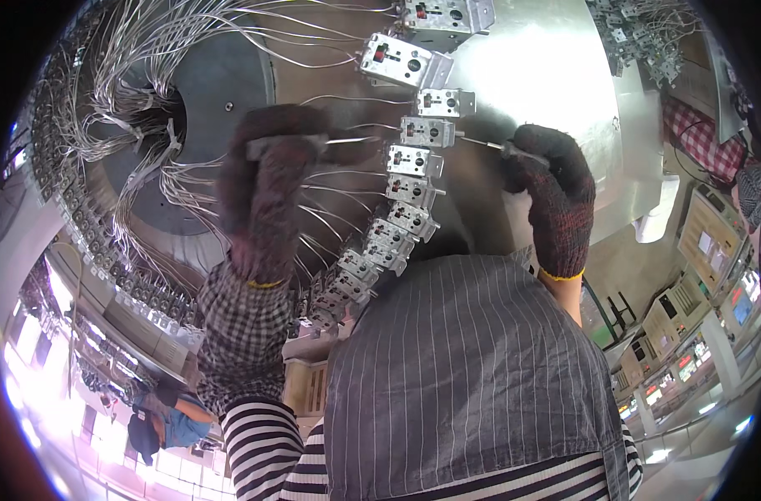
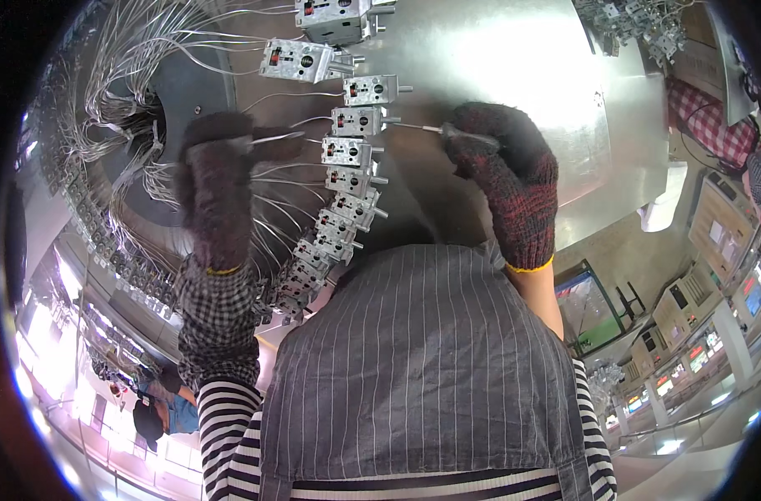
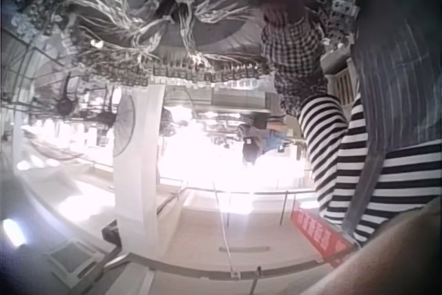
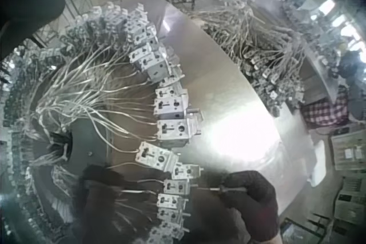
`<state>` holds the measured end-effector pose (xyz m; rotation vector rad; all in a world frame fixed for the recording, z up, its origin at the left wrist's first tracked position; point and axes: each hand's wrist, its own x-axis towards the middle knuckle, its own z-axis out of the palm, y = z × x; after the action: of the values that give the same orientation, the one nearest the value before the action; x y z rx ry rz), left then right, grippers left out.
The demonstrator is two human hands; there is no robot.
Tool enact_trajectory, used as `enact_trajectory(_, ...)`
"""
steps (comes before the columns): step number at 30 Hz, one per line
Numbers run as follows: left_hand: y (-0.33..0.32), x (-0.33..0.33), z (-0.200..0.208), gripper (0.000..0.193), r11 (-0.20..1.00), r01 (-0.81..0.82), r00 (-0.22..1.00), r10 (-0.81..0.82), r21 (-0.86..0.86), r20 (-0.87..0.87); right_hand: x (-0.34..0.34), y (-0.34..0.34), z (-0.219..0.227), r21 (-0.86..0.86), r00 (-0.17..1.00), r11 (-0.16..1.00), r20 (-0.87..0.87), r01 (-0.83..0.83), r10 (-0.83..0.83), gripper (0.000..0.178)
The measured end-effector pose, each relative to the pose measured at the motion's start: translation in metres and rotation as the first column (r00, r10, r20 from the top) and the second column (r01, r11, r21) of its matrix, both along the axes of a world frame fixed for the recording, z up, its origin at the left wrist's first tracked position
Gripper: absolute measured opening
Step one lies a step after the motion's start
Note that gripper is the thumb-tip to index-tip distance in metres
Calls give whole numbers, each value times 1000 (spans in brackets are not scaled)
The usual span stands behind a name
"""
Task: Wiring and assembling small electronic components on a circular metal jig at a factory workstation.
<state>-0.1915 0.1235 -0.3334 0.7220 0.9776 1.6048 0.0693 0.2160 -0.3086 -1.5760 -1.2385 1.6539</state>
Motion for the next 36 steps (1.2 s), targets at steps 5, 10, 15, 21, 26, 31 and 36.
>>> enact_trajectory(5,1,16,-26,29,993,-31,996,40,-113,79,-13,-7,0,109,999,993,-15,-43,45,26)
enact_trajectory(10,3,27,-15,29,988,52,998,-48,-143,29,-7,-6,8,-68,998,997,40,-45,48,28)
enact_trajectory(15,4,20,-27,30,989,79,983,-56,127,-175,-6,-17,-3,45,1000,999,-2,0,0,30)
enact_trajectory(21,17,20,-20,26,973,232,965,-230,-4,-127,-6,-12,-8,118,999,993,-26,32,-29,28)
enact_trajectory(26,17,20,-16,23,972,217,951,-232,-94,-206,-7,-5,3,-140,999,990,43,2,4,27)
enact_trajectory(31,24,15,-16,27,984,171,901,-172,-39,-398,-2,-5,-5,-27,1000,999,-14,-17,17,28)
enact_trajectory(36,21,10,-13,25,963,196,937,-239,-185,-255,0,-6,-6,-66,997,998,-72,-15,11,27)
